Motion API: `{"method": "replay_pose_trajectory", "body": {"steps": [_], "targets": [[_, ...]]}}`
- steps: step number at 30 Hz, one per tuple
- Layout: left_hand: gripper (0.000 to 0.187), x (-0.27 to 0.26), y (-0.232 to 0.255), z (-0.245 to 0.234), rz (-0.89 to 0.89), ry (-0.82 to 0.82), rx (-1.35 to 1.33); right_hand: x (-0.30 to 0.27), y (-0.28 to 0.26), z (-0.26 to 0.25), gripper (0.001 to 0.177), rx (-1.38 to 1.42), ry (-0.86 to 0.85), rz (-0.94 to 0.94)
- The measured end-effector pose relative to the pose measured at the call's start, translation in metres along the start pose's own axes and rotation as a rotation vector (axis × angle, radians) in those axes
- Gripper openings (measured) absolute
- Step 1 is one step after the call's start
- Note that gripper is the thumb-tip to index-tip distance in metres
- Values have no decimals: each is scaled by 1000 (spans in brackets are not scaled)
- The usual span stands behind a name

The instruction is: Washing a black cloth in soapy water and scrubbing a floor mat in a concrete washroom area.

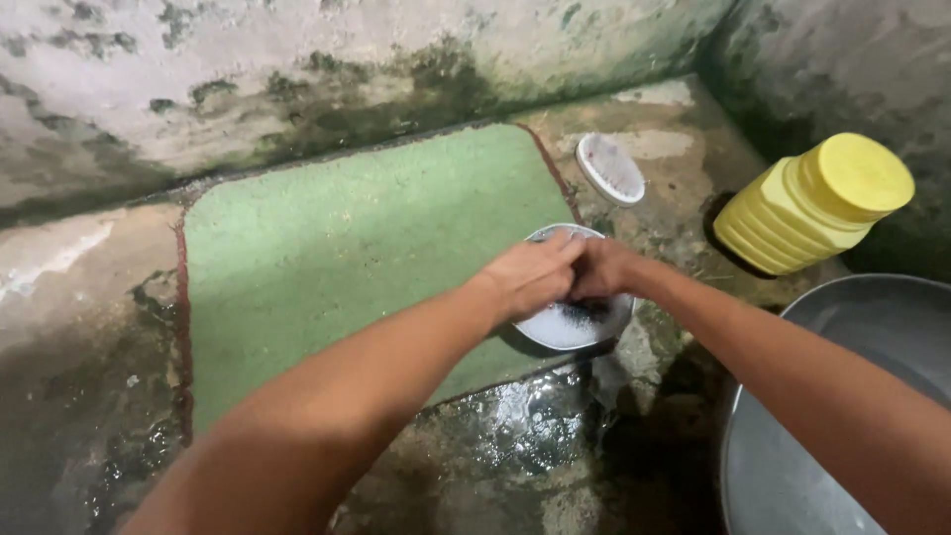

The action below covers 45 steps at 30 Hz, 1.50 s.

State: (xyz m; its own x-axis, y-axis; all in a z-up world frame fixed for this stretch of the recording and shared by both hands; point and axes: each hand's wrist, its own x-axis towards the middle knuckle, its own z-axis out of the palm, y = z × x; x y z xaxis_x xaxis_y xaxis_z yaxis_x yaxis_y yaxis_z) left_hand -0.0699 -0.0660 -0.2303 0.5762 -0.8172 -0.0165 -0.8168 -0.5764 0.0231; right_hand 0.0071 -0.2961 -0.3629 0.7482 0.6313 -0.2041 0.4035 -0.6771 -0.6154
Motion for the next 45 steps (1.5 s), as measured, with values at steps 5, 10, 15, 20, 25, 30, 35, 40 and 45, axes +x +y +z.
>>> {"method": "replay_pose_trajectory", "body": {"steps": [5,10,15,20,25,30,35,40,45], "targets": [[18,16,-1,30,12,-43,72,-17,-67,-33,41,-318,-17,319],[29,24,2,39,-79,-168,42,-31,-83,-43,44,-180,57,365],[26,50,1,73,-144,-193,90,-39,-106,-41,48,-343,14,288],[28,45,7,38,-234,-319,58,-36,-106,-27,62,-313,47,221],[34,45,-4,29,-387,-359,-150,-32,-96,-25,46,-381,126,230],[55,74,-36,43,-602,-205,-554,-35,-80,-57,38,217,132,412],[68,65,-49,16,-660,-58,-682,-64,-139,-109,32,747,101,486],[61,38,-45,-15,-672,6,-769,-71,-97,-107,28,883,152,459],[53,3,-23,-46,-832,-92,-748,-75,-103,-97,41,-99,212,721]]}}
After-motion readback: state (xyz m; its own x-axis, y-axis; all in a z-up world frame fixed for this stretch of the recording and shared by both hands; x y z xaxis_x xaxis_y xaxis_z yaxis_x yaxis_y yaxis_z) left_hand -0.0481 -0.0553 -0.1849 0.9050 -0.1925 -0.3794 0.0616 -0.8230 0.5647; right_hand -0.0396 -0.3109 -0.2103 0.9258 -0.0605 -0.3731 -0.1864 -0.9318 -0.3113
